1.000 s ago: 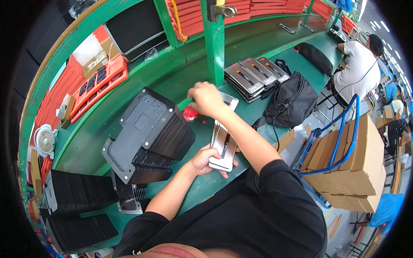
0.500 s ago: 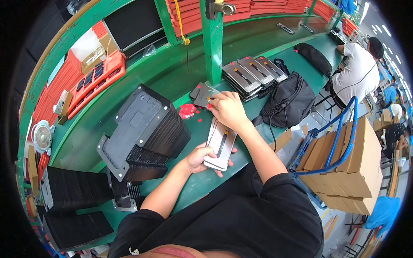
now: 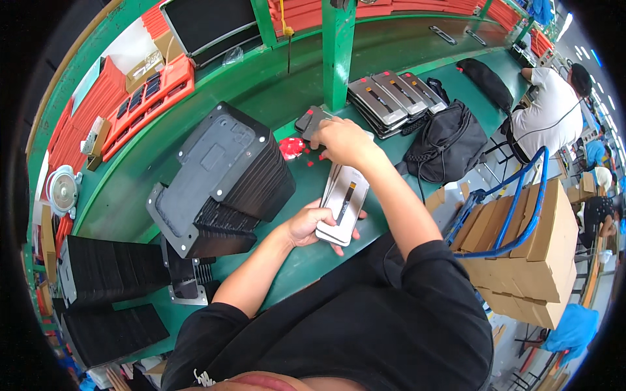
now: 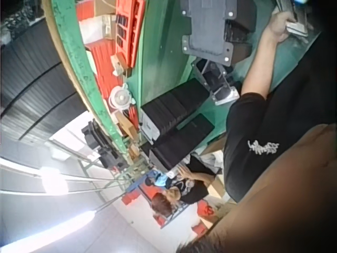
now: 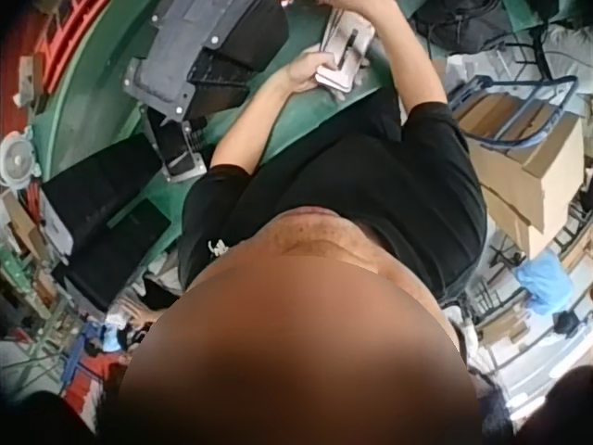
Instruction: Assembling electronic devices by fitting components into housings and scanning barcodes for tracking.
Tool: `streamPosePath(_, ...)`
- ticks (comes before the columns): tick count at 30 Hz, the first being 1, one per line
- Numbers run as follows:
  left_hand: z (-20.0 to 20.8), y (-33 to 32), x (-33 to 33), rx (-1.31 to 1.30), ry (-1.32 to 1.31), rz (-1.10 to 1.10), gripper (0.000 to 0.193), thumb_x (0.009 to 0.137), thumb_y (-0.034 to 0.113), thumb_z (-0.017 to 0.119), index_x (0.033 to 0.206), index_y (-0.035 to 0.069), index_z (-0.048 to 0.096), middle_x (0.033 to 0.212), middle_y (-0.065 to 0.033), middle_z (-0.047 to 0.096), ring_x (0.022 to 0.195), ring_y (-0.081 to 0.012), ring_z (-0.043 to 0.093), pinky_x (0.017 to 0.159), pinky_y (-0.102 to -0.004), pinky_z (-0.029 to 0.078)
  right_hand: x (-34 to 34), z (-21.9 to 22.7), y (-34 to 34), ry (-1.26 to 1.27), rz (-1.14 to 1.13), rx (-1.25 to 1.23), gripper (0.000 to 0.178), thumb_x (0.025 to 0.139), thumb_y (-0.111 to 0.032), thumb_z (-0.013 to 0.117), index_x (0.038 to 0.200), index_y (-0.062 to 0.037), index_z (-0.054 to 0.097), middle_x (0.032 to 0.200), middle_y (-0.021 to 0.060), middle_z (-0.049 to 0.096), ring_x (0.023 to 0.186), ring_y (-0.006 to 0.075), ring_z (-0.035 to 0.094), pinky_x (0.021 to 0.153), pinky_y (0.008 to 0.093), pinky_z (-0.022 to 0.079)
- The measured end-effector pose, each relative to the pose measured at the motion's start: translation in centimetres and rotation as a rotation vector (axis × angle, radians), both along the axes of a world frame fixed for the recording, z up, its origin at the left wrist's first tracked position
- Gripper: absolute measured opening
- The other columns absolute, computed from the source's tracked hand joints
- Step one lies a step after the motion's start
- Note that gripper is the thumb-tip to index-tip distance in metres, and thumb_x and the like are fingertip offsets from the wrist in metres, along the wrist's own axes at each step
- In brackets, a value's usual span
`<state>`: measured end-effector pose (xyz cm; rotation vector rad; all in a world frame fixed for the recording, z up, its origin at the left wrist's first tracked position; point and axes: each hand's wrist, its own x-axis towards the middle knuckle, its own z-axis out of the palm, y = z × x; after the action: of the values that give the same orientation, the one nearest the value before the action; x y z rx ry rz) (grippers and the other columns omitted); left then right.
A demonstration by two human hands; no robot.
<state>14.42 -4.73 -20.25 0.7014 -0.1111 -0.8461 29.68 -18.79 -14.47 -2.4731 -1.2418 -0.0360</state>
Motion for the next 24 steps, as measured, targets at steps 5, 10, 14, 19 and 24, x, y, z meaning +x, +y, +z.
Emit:
streamPosePath(5, 0.4, 0.5, 0.3, 0.029, -0.029, -0.237, 0.075, 0.077, 0.003, 0.048, 0.150, -0.002, 0.030, 0.138, -0.0264, 0.055, 0.105, -0.0428, 0.070, 0.063, -0.0531, 0.067, 0.7, -0.7, -0.5, -0.015, 0.050, -0.142, 0.024, 0.078, -0.014, 0.082, 0.098, -0.0058, 0.072, 0.100, 0.0114, 0.065, 0.102, 0.0341, 0.063, 0.093, 0.0453, 0.051)
streamPosePath(10, 0.5, 0.8, 0.0, 0.072, -0.023, -0.303, 0.076, 0.076, 0.001, 0.049, 0.150, -0.002, 0.031, 0.136, -0.0268, 0.056, 0.102, -0.0423, 0.071, 0.061, -0.0528, 0.067, 0.8, -0.9, -0.3, 0.076, 0.073, -0.142, 0.025, 0.080, -0.015, 0.081, 0.100, -0.0048, 0.070, 0.099, 0.0129, 0.064, 0.099, 0.0352, 0.064, 0.089, 0.0451, 0.051)
streamPosePath(14, 0.4, 0.4, -0.1, 0.061, -0.009, -0.285, 0.076, 0.076, 0.001, 0.049, 0.150, -0.002, 0.031, 0.135, -0.0273, 0.056, 0.102, -0.0421, 0.071, 0.060, -0.0525, 0.067, 0.3, 0.8, 1.0, 0.232, 0.099, -0.008, 0.019, 0.083, -0.012, 0.078, 0.097, -0.0034, 0.068, 0.095, 0.0144, 0.064, 0.095, 0.0353, 0.064, 0.086, 0.0447, 0.051)
streamPosePath(19, 0.5, 0.4, 0.2, 0.071, -0.012, -0.288, 0.067, 0.080, 0.000, 0.048, 0.145, -0.006, 0.036, 0.132, -0.0265, 0.058, 0.096, -0.0385, 0.073, 0.058, -0.0502, 0.067, 0.8, -0.4, 4.6, 0.268, 0.031, 0.366, 0.012, 0.084, -0.011, 0.073, 0.087, -0.0026, 0.065, 0.085, 0.0137, 0.064, 0.089, 0.0354, 0.064, 0.083, 0.0457, 0.050)
streamPosePath(24, 1.1, 0.0, -0.1, 0.057, -0.012, -0.231, 0.066, 0.080, 0.000, 0.048, 0.145, -0.007, 0.037, 0.132, -0.0269, 0.059, 0.096, -0.0393, 0.073, 0.060, -0.0500, 0.067, 1.7, -3.0, 6.2, -0.217, 0.094, 0.357, 0.008, 0.082, -0.012, 0.072, 0.080, -0.0062, 0.066, 0.079, 0.0093, 0.065, 0.086, 0.0315, 0.061, 0.080, 0.0423, 0.046)
